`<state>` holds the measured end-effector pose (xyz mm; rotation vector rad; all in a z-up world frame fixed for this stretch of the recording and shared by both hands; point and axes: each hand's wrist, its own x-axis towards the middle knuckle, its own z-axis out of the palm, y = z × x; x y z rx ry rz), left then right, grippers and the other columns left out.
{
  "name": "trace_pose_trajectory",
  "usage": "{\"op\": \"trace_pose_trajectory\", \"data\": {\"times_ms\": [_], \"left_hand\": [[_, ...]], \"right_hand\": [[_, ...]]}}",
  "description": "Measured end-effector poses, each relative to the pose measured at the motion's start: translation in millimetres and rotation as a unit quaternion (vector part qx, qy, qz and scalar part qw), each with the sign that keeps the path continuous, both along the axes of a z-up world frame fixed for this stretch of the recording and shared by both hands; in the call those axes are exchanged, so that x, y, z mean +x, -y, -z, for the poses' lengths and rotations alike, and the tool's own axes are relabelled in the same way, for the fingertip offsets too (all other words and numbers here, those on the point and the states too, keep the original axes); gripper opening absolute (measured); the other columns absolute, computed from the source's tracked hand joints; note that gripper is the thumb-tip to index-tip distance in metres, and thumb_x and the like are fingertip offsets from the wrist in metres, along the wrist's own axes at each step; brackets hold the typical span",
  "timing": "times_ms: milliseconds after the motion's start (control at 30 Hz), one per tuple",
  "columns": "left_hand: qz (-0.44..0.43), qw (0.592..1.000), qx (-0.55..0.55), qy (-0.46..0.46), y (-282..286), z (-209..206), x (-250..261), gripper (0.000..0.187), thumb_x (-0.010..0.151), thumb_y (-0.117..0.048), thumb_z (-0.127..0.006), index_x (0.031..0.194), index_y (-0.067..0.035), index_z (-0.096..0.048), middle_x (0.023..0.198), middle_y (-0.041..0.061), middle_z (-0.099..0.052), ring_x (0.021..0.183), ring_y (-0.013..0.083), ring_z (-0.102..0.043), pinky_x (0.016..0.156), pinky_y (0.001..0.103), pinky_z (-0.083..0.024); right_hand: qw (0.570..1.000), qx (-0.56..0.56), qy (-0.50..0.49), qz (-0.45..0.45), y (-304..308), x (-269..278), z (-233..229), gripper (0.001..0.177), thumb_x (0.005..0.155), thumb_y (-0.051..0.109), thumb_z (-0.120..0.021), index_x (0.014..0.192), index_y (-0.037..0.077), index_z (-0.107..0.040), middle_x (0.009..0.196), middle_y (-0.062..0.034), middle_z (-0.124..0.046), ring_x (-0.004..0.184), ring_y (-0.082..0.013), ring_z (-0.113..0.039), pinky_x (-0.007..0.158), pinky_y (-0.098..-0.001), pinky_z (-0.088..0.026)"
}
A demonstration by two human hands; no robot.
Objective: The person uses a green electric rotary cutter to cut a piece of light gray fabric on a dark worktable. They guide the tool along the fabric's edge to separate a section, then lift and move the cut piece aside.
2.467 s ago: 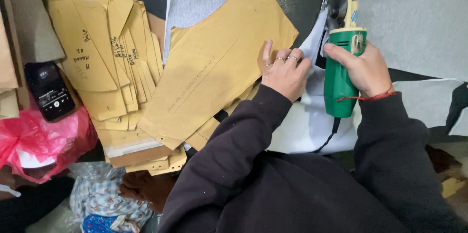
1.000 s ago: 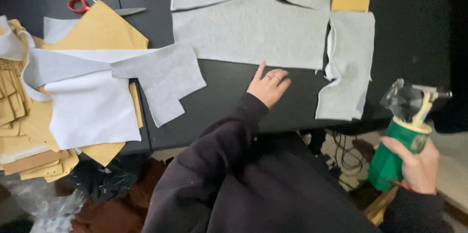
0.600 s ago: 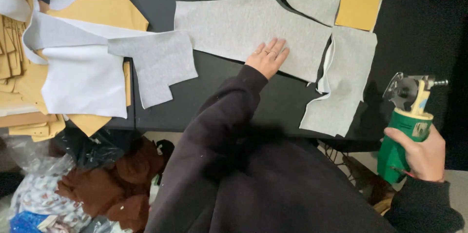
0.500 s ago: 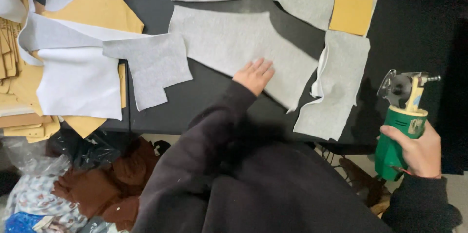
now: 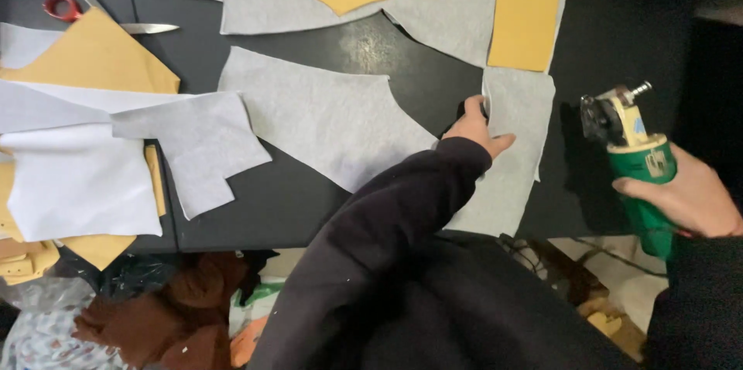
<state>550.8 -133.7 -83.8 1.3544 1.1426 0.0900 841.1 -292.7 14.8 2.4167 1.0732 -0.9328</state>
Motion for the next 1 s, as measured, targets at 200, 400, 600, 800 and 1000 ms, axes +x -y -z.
{"op": "trace_pose_trajectory", "data": {"times_ms": [200, 400, 600, 800, 1000], "left_hand": [[0.071, 0.992, 0.04, -0.092, 4.6, 32.9, -10.2, 0.07, 0.087, -0.03, -0.071, 0.145, -0.014, -0.036, 0.119, 0.023, -0.072, 0.109, 0.0433, -0.07, 0.091, 0.056, -0.051], [0.027, 0.943, 0.319, -0.089, -58.0, -9.9, 7.1, 0.06, 0.079, -0.033, -0.083, 0.123, -0.011, -0.049, 0.114, 0.018, -0.061, 0.106, 0.0401, -0.066, 0.079, 0.051, -0.058], [-0.06, 0.983, 0.163, -0.052, -97.7, 45.1, 77.5, 0.08, 0.078, -0.03, -0.082, 0.14, -0.005, -0.037, 0.123, 0.021, -0.06, 0.107, 0.0414, -0.065, 0.091, 0.048, -0.055], [-0.133, 0.942, 0.287, -0.11, -95.5, 18.8, 60.1, 0.067, 0.075, -0.022, -0.085, 0.129, -0.017, -0.046, 0.123, 0.015, -0.062, 0.115, 0.0383, -0.062, 0.089, 0.046, -0.054], [-0.181, 0.962, 0.198, -0.055, -88.0, 35.8, 81.0, 0.077, 0.074, -0.013, -0.08, 0.141, -0.014, -0.041, 0.128, 0.011, -0.059, 0.118, 0.0328, -0.064, 0.092, 0.044, -0.056]], "right_hand": [[0.99, -0.106, -0.031, -0.093, -36.4, 73.7, 34.1, 0.072, 0.068, 0.037, -0.088, 0.13, 0.011, -0.061, 0.106, -0.0109, -0.073, 0.093, -0.0241, -0.075, 0.088, -0.0402, -0.063], [0.958, -0.234, -0.035, -0.161, -80.3, 107.5, 56.1, 0.08, 0.073, 0.041, -0.088, 0.14, 0.014, -0.052, 0.109, -0.0114, -0.074, 0.093, -0.0246, -0.074, 0.085, -0.038, -0.065], [0.951, -0.229, -0.039, -0.203, -124.1, 92.4, 41.0, 0.079, 0.071, 0.038, -0.087, 0.141, 0.02, -0.055, 0.106, -0.0088, -0.077, 0.093, -0.0249, -0.077, 0.087, -0.0385, -0.063], [0.952, -0.212, -0.08, -0.208, -139.3, 81.2, 29.2, 0.082, 0.071, 0.033, -0.088, 0.143, 0.018, -0.053, 0.103, -0.0078, -0.074, 0.087, -0.0233, -0.075, 0.079, -0.0369, -0.063], [0.948, -0.254, -0.081, -0.172, -162.5, 54.1, 24.3, 0.084, 0.077, 0.025, -0.084, 0.152, 0.02, -0.048, 0.106, -0.0103, -0.074, 0.087, -0.0263, -0.076, 0.079, -0.0394, -0.063]]}}
